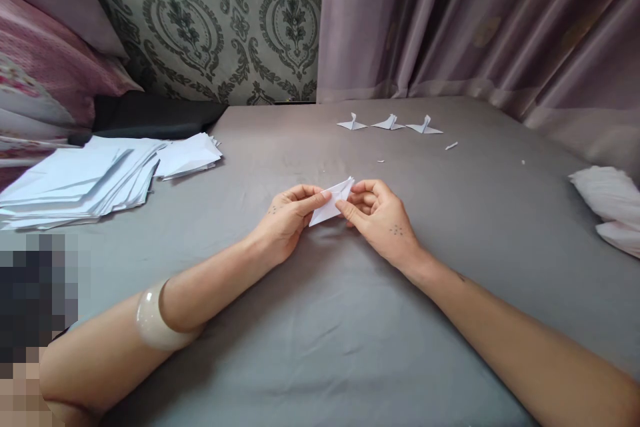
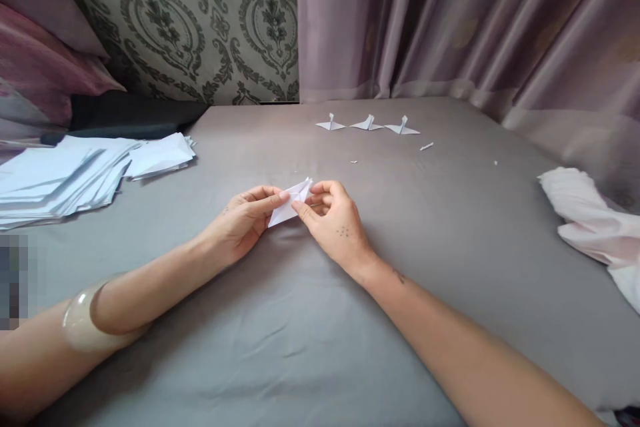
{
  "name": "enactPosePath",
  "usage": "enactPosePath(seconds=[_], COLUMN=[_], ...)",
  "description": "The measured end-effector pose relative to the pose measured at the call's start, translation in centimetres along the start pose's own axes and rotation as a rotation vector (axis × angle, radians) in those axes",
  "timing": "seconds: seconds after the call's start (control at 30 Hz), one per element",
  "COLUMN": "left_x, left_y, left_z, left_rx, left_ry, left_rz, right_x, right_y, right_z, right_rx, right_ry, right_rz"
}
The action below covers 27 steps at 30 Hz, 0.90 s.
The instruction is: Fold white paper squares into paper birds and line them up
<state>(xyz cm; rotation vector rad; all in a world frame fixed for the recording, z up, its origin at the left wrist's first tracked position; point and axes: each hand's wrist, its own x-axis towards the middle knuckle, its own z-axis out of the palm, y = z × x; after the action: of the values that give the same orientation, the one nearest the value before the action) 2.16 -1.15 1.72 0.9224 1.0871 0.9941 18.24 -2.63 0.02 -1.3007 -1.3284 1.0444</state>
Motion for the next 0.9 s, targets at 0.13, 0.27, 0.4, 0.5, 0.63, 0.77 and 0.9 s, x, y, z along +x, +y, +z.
enactPosePath(seconds=[0.13, 0.27, 0.4, 0.5, 0.63, 0.77, 0.9], left_x=[-0.1, 0.0, 0.0, 0.0, 0.1, 0.3, 0.2], left_y=[-0.1, -0.3, -0.4, -0.4, -0.6, -1.0, -1.0], left_z=[-0.2, -0.8, -1.0, -1.0, -1.3, -1.7, -2.0], left_rx=[0.179, 0.580, 0.956, 1.081, 1.129, 1.155, 1.216], left_ry=[-0.013, 0.006, -0.018, -0.037, -0.040, -0.091, -0.206], left_rz=[-0.012, 0.208, 0.320, 0.345, 0.427, 0.533, 0.651], right_x=[0.2, 0.5, 0.5, 0.2, -0.1, -0.1, 0.0], right_y=[-0.5, 0.0, 0.6, 0.4, -0.2, 0.0, 0.3], right_z=[-0.4, -1.0, -1.1, -0.9, -0.6, -0.5, -1.0], right_rx=[0.039, -0.036, -0.259, -0.420, -0.577, -0.643, -0.682], right_ry=[0.002, -0.009, -0.041, -0.054, -0.075, -0.081, -0.151], right_rz=[0.084, 0.115, 0.046, -0.020, -0.123, -0.171, -0.194])
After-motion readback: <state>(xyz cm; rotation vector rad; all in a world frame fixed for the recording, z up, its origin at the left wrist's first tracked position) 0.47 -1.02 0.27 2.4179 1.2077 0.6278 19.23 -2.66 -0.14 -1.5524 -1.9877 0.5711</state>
